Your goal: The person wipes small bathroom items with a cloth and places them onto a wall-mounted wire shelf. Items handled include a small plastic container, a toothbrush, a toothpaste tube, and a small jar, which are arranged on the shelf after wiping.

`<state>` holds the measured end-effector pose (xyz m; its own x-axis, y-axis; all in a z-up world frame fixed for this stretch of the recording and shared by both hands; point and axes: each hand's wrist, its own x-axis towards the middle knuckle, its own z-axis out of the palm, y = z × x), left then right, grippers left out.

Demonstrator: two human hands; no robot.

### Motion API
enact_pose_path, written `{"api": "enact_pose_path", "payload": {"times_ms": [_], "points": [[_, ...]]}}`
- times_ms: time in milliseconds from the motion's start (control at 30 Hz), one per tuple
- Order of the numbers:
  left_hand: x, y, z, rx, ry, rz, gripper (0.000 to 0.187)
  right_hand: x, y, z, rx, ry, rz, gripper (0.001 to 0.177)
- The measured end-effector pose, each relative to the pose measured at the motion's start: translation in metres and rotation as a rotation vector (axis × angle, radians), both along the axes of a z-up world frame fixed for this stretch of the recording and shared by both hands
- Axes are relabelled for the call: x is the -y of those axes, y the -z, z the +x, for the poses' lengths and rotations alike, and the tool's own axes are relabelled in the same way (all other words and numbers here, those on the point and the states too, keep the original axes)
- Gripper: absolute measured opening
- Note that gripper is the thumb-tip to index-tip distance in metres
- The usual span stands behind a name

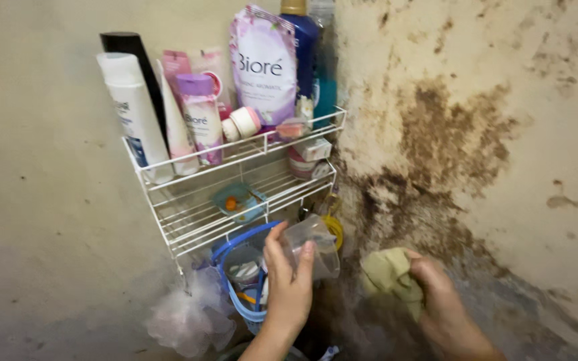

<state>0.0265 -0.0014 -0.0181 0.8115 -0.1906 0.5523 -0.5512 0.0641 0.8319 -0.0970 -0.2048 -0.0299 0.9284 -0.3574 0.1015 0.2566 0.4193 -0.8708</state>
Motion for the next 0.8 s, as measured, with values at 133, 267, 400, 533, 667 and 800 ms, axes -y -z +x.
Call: {"api": "enact_pose_path", "payload": {"times_ms": [133,267,400,533,667,800], "points": [[0.007,0.01,0.005,-0.016,-0.02,-0.041,0.066,-0.019,0.003,0.023,-0.208,0.004,-0.291,0.038],[0.013,0.01,0.011,0.047,0.054,-0.081,0.072,-0.03,0.001,0.059,-0.182,-0.046,-0.489,0.034],[-0.002,0.002,0.047,0.106,0.007,-0.001,0.081,-0.012,-0.027,0.098,-0.21,0.162,-0.874,0.026],[-0.03,-0.018,0.107,0.154,-0.379,0.322,0.036,0.005,-0.075,0.142,-0.239,0.423,-1.564,0.031],[-0.051,-0.04,0.154,0.029,-0.567,0.742,0.035,-0.01,-0.103,0.193,-0.264,0.417,-1.829,0.028],[-0.05,-0.053,0.188,-0.298,-0.497,1.005,0.046,-0.027,-0.111,0.235,-0.386,0.36,-1.988,0.027]]}}
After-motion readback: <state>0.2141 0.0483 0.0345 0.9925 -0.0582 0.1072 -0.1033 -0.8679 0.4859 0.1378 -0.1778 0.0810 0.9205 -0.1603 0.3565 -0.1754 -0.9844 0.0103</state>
